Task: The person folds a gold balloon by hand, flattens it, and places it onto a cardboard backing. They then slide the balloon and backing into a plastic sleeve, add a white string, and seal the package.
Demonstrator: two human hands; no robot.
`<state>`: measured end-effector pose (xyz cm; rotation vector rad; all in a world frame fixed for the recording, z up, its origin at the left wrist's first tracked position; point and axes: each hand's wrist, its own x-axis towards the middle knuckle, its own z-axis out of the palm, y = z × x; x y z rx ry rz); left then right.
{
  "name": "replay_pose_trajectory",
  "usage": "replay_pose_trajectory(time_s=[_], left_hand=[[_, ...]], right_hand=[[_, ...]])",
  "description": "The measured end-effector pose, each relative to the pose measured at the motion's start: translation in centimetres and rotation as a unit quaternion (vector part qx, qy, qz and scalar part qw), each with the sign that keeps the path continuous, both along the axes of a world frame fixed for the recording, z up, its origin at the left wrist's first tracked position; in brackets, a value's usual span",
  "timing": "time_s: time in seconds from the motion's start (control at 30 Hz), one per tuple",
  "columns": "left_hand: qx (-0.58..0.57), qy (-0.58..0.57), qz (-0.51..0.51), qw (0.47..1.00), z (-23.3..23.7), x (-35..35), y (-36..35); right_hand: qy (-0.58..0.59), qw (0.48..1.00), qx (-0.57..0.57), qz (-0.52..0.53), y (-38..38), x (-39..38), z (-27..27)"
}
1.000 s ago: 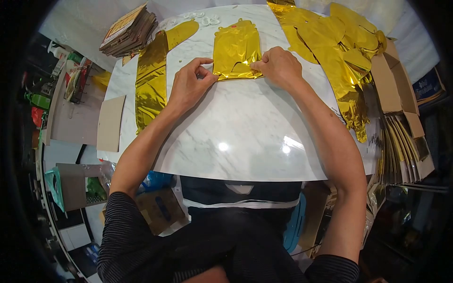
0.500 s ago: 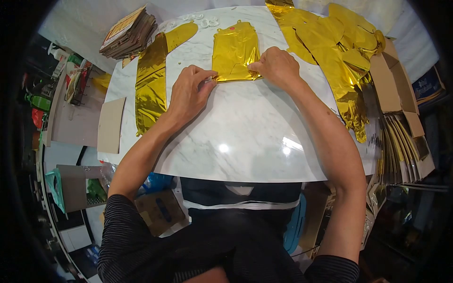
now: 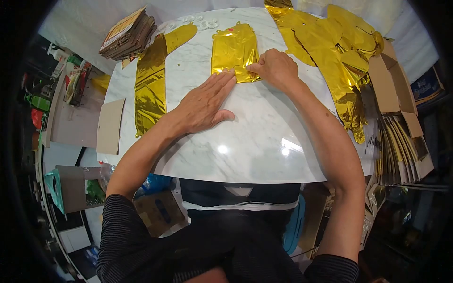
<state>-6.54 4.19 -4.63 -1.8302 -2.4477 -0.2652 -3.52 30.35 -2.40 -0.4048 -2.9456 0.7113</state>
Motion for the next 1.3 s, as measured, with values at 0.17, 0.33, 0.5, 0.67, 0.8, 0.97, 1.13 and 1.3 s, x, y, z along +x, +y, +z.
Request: replay_pose_trajectory(time_s=[0.17,0.33,0.5,0.67,0.8,0.97,1.13,1.3], left_hand=[[-0.015,-0.003,0.011,1.0,0.0,0.0,0.0],[0.015,0.007,0.006,1.0,-0.4,0.0,0.0],[0.018,0.01,0.007,1.0,-0.2,0.1,0.1],[0.015,0.013,0.01,1.0,0.1,0.3,0.2],[0.028,-0.017,0.03,0.999,0.5,-0.6,0.7],[0.069,0.029,0.057,0.996,0.3,-4.6,2.8],[0.035,0.005,0.083,0.996,-0.6,-6.5,4.0],[0.002,-0.004,0.094,0.996,-1.2,-6.7,3.8]], right_hand=[[-0.012,0.982,-0.181,0.06,2.1,1.2,0.3],[0.024,0.975,-0.217,0.041,1.6,2.1,-0.5],[0.017,0.993,-0.114,0.008,0.2,2.2,0.4],[0.019,0.994,-0.105,0.007,0.3,2.0,0.4],[0.009,0.994,-0.111,0.01,0.5,2.0,0.7],[0.007,0.994,-0.112,0.011,0.6,1.9,0.7],[0.011,0.994,-0.111,0.009,0.5,2.0,0.5],[0.028,0.996,-0.079,0.019,-0.3,2.4,0.5]])
